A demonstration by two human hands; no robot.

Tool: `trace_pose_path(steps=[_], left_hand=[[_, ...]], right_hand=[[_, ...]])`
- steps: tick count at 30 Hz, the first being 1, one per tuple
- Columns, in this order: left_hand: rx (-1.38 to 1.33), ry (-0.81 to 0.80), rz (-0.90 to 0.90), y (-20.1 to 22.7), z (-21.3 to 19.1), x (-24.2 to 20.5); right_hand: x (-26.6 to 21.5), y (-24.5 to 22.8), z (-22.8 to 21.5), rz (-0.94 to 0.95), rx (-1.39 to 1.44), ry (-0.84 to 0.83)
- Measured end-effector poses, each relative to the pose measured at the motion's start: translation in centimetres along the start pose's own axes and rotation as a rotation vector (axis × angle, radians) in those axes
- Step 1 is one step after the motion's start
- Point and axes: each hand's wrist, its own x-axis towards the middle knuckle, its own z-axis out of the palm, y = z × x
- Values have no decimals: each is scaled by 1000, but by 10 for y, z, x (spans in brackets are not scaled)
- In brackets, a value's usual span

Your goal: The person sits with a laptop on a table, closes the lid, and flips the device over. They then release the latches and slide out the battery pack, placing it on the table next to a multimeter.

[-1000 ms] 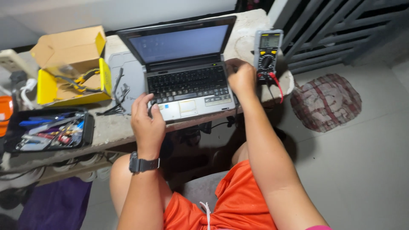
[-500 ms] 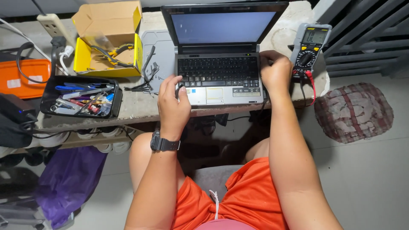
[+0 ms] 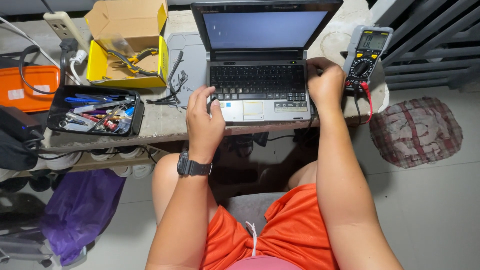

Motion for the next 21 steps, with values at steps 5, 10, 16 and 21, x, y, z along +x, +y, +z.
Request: trace_pose_path(steps=[5, 10, 16, 21], left_hand=[[1, 0, 1, 1, 0, 0], [6, 1, 5, -2, 1, 0], [48, 14, 41, -4, 3, -2], [217, 12, 260, 17, 17, -11]], right_hand=[[1, 3, 1, -2, -5, -1], [1, 4, 1, 7, -15, -2], [4, 11, 5, -3, -35, -7], [6, 21, 10, -93, -50, 13]])
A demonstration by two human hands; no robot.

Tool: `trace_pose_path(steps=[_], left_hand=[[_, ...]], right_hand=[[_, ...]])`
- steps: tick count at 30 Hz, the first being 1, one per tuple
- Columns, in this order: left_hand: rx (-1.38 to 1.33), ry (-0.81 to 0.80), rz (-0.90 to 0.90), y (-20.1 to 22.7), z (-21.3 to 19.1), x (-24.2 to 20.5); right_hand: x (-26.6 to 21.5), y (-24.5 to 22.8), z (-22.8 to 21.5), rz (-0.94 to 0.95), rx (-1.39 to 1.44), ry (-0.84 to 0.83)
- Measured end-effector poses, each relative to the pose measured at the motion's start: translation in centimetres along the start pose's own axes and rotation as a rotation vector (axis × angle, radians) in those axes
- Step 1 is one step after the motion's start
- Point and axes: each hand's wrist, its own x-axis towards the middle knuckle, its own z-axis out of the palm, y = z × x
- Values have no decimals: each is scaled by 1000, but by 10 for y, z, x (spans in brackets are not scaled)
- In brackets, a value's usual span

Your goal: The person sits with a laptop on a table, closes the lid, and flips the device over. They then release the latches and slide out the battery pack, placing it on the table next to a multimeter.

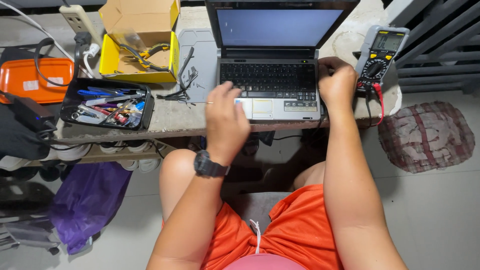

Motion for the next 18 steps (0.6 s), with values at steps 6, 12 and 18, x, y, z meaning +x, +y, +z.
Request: trace_pose_path(steps=[6, 12, 18], left_hand=[[21, -227, 269, 74, 26, -29], [65, -279, 299, 83, 54, -52], [43, -329, 270, 86, 40, -44]], right_hand=[[3, 0, 0, 62, -14, -28], [8, 15, 6, 20, -42, -37], [1, -11, -15, -61, 19, -83]])
